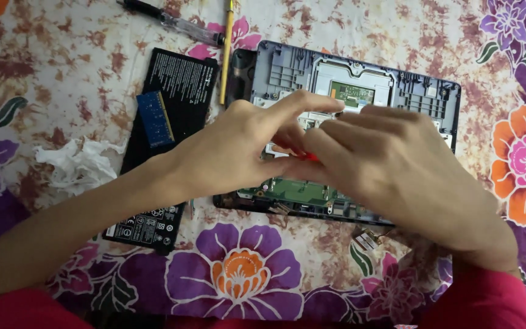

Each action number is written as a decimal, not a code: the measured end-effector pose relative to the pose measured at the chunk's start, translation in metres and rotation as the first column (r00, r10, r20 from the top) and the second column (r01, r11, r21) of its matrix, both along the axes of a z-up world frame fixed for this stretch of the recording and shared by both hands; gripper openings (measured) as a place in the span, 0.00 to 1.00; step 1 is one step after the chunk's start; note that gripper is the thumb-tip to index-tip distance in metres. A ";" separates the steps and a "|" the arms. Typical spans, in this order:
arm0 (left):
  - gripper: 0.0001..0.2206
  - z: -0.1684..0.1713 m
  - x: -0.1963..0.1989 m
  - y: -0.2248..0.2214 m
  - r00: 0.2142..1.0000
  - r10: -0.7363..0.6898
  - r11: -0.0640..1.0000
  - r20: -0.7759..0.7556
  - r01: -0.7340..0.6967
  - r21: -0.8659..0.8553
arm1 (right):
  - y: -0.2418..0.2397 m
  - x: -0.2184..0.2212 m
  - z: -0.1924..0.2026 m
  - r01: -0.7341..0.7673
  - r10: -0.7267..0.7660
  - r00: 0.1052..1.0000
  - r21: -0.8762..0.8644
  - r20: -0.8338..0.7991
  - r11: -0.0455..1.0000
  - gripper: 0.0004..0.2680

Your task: Reinstalling a motherboard and RAM module into a laptop chassis using a screwdriver.

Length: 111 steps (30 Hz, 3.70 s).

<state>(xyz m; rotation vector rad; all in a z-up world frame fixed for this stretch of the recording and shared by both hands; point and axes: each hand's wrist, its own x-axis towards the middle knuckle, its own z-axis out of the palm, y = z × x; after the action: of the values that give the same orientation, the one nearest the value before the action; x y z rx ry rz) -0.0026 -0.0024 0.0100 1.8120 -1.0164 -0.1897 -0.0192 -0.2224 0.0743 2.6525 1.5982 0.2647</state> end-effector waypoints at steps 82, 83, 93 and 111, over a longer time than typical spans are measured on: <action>0.28 0.008 0.001 0.003 1.000 -0.014 0.989 0.013 0.012 0.145 | 0.000 -0.002 0.007 -0.063 0.094 0.959 0.120 -0.269 0.991 0.13; 0.29 0.007 0.001 0.002 0.998 -0.003 0.990 0.056 -0.005 0.143 | 0.000 -0.002 0.008 -0.039 0.056 0.972 0.080 -0.227 0.996 0.09; 0.27 0.005 0.002 0.004 0.995 0.075 0.958 0.064 -0.089 0.271 | -0.001 0.000 0.009 -0.087 0.130 0.967 0.191 -0.221 0.978 0.09; 0.31 0.007 -0.001 0.001 0.991 0.080 0.954 0.103 -0.106 0.279 | -0.002 0.003 -0.011 0.018 -0.004 0.996 0.157 -0.085 0.987 0.04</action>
<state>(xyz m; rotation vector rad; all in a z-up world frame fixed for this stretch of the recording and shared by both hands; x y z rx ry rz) -0.0036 -0.0016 0.0166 2.1420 -1.0042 -0.2053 -0.0165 -0.2248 0.0628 2.8256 1.6514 0.2936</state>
